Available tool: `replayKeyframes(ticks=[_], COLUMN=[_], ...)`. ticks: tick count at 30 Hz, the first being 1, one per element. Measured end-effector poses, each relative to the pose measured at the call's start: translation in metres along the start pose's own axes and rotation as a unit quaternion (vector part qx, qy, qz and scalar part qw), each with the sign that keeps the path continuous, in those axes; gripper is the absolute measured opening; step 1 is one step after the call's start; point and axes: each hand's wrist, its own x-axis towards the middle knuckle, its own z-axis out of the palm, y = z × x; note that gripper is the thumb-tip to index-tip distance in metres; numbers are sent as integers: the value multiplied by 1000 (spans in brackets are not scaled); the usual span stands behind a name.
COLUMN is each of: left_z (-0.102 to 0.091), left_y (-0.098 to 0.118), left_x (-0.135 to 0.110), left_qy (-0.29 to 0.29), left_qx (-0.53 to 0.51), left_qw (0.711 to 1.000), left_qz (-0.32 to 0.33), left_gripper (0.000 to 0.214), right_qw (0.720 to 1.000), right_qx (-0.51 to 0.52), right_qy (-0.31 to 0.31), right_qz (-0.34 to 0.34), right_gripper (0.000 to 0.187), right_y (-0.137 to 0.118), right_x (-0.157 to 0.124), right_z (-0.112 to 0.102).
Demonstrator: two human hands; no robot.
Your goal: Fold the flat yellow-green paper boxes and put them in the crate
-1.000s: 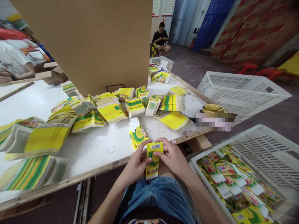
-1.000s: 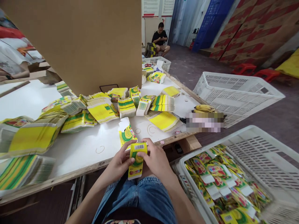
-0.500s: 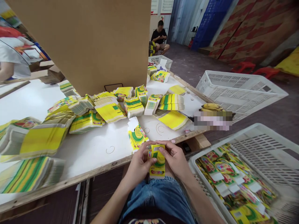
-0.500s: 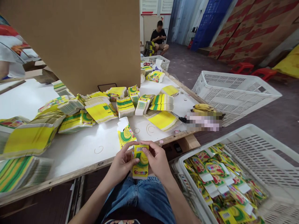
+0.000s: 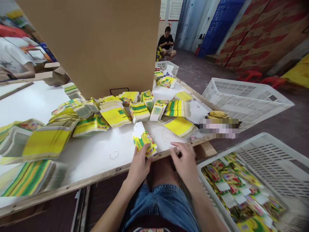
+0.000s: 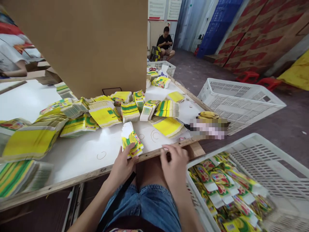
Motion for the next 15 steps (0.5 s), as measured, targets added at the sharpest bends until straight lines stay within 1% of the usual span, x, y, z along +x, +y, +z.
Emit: replayKeyframes(ticks=[1,3,4,5,6,7,8,9,11,12,13,14,15], left_z=[1,2,1,-1,-3,-5,-7,-8,-9,-7,-6,-4,-2], left_y=[-2,-3,-2,-2,-1,1,3,4,9,10,12,13,14], left_x=[-1,-2,-2,-3,-4,-4,-5,-5,-4,-3,-2,-1,1], left_qy=[-6,-11,-11,-11,-8,1,24,59,133,149,141,109,65], left_qx=[-11,-22,-22,-20,-22,-28,-43,-69,-154,-206,-261,-313,-359], left_qw=[1000,1000,999,999,1000,999,999,996,979,966,954,940,926], left_qz=[7,17,20,21,19,15,8,0,-23,-37,-55,-75,-94], left_gripper=[44,42,40,39,37,36,37,38,45,48,50,50,49], right_qw=[998,979,973,966,962,957,951,943,927,912,890,862,829], right_qx=[55,162,187,209,224,238,256,276,313,343,382,425,468], right_qy=[-36,-82,-93,-97,-98,-97,-97,-99,-105,-110,-115,-120,-125], right_qz=[23,89,102,116,125,133,144,156,178,196,220,250,281], right_gripper=[20,23,25,26,27,27,27,29,34,35,35,34,34], right_y=[-7,-20,-24,-27,-28,-27,-25,-23,-19,-19,-20,-22,-26], right_x=[1,5,7,8,10,10,10,10,6,3,0,-3,-7], right_z=[24,65,81,91,97,100,99,95,85,80,75,71,68])
